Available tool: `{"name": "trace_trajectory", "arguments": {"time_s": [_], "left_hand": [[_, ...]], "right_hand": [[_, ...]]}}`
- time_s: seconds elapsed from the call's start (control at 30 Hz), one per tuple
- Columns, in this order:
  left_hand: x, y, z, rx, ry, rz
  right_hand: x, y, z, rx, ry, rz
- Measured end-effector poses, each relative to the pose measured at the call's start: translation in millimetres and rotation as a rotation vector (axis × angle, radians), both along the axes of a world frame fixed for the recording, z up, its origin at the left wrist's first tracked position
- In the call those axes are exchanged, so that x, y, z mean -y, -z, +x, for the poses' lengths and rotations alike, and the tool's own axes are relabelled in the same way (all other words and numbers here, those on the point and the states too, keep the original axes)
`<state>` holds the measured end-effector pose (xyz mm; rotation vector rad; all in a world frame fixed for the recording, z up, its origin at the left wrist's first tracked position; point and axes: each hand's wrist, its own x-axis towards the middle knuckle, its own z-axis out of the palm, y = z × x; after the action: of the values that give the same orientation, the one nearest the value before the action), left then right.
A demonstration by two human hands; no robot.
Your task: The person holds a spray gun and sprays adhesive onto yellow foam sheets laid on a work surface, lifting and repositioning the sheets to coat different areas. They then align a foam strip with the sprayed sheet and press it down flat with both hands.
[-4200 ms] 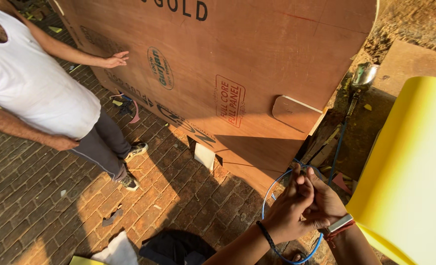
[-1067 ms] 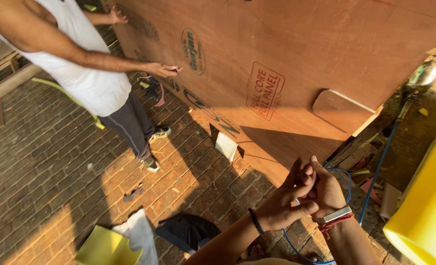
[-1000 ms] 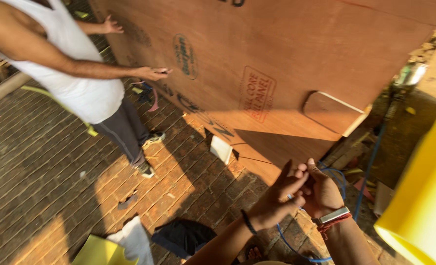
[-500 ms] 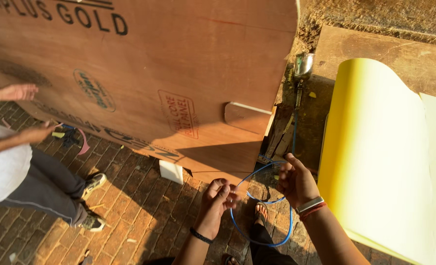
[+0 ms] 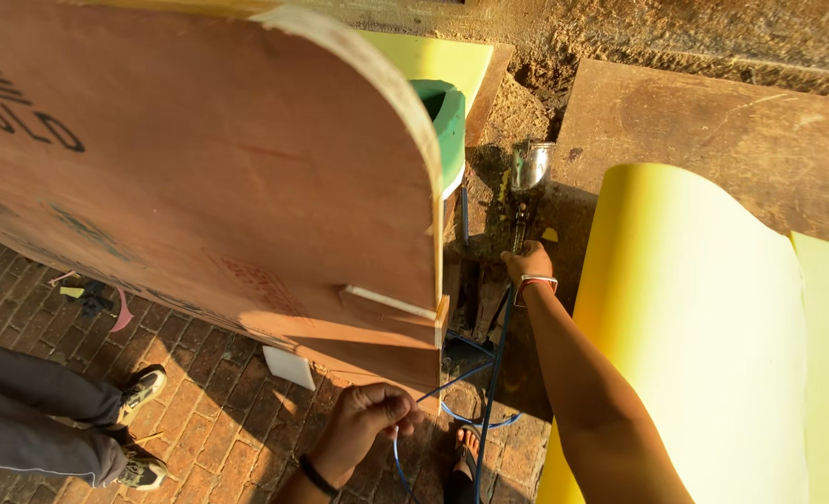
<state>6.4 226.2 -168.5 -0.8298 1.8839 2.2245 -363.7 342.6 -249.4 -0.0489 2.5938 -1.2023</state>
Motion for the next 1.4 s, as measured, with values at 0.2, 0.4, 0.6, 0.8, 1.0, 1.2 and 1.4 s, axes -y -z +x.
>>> {"name": "trace_trajectory", "arguments": {"time_s": [0.2,0.4,0.6,0.8,1.0,1.2,1.4], "left_hand": [[21,18,4,0.163,-0.082,0.059],[39,42,20,0.386,-0.033,0.096],[36,42,25,0.357,0.002,0.089],[31,1,25,0.29,-0.146,0.16],[27,-30,50,-0.002,-0.146,0.069],[9,-31,122,-0.136,-0.137,0.137],[-17,-13,203,-0.192,-0.16,0.265]], "right_hand": [[43,20,-41,0.112,-0.002,0.229],[72,25,-83,0.304,0.138,-0.031],[73,-7,-71,-0.101,0.22,-0.057],[42,-70,31,-0.193,0.271,-0.999],[-26,-117,170,0.091,0.262,-1.053],[-71,-147,280,0.082,0.127,-1.039],[-124,-174,379,-0.176,-0.034,-0.953]]}}
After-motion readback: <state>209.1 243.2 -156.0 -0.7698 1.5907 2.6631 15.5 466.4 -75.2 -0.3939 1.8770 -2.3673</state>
